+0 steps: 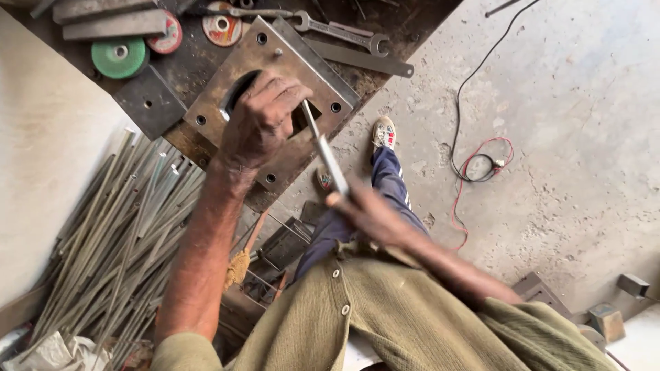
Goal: Measuring a square metal plate with a center hole using a steel ruler and testing the fit with a metal rod.
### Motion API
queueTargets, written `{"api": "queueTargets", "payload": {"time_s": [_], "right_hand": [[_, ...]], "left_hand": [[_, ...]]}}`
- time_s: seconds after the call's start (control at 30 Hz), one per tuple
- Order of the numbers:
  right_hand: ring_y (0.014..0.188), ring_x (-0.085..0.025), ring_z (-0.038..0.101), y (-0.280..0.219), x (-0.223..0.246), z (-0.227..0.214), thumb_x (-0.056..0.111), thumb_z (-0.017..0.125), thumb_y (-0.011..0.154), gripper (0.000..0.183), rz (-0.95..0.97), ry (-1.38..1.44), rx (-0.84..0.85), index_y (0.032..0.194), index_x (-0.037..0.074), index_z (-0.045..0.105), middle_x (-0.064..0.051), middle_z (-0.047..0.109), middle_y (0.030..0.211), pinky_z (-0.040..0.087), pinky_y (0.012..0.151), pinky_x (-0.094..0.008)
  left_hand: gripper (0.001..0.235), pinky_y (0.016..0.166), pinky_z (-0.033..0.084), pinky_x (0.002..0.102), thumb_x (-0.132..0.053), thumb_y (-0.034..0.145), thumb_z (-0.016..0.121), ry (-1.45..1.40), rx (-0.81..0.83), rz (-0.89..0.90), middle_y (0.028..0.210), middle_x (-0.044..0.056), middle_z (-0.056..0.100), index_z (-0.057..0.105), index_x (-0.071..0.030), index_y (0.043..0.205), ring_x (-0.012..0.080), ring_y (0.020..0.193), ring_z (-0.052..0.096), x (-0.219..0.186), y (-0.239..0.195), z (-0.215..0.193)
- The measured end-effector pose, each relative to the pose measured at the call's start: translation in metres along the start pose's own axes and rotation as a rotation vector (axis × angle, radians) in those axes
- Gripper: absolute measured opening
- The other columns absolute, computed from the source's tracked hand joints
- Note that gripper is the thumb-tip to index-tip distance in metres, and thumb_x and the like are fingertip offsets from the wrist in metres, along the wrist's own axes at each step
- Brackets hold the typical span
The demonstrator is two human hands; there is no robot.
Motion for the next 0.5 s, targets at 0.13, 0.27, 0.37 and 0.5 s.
{"api": "queueTargets", "payload": {"time_s": [0.13, 0.27, 0.37, 0.5], "right_hand": [[0.090, -0.022, 0.076, -0.006, 0.013, -0.112, 0.042, 0.061, 0.099, 0.042, -0.078, -0.516, -0.250, 0.127, 0.011, 0.066, -0.007, 0.079, 0.103, 0.059, 0.077, -0.041], [0.061, -0.019, 0.069, -0.001, 0.072, -0.185, 0.042, 0.072, 0.099, 0.033, -0.139, -1.027, -0.279, 0.120, 0.016, 0.075, -0.007, 0.075, 0.081, 0.058, 0.058, -0.036], [0.058, -0.018, 0.066, 0.016, 0.091, -0.205, 0.042, 0.072, 0.102, 0.033, -0.327, -1.198, -0.198, 0.118, 0.013, 0.077, -0.007, 0.075, 0.078, 0.055, 0.056, -0.035], [0.057, -0.018, 0.066, 0.041, 0.091, -0.228, 0.041, 0.072, 0.102, 0.035, -0.376, -1.241, -0.152, 0.121, 0.013, 0.077, -0.008, 0.076, 0.084, 0.054, 0.053, -0.035]], "left_hand": [[0.017, 0.070, 0.059, 0.030, 0.003, 0.103, 0.060, 0.115, 0.128, -0.057, 0.091, 0.011, 0.076, 0.077, -0.001, 0.104, 0.0211, 0.084, 0.071, 0.013, -0.018, 0.026], [0.016, 0.055, 0.052, 0.031, 0.002, 0.104, 0.064, 0.012, 0.244, -0.186, 0.077, 0.008, 0.075, 0.080, -0.001, 0.102, 0.0192, 0.066, 0.064, 0.018, -0.012, 0.061], [0.013, 0.061, 0.055, 0.032, -0.004, 0.099, 0.069, -0.071, 0.205, -0.250, 0.081, 0.007, 0.077, 0.082, -0.006, 0.101, 0.0185, 0.072, 0.066, 0.018, -0.002, 0.064], [0.008, 0.066, 0.057, 0.032, -0.009, 0.093, 0.076, -0.183, 0.129, -0.286, 0.086, 0.007, 0.078, 0.082, -0.007, 0.098, 0.0177, 0.077, 0.068, 0.016, 0.005, 0.060]]}}
Point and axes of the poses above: each hand's wrist, its own y-axis towards the middle knuckle, its own z-axis out of the palm, x = y × z, the point moved 6 cm from there along y, towards the middle knuckle
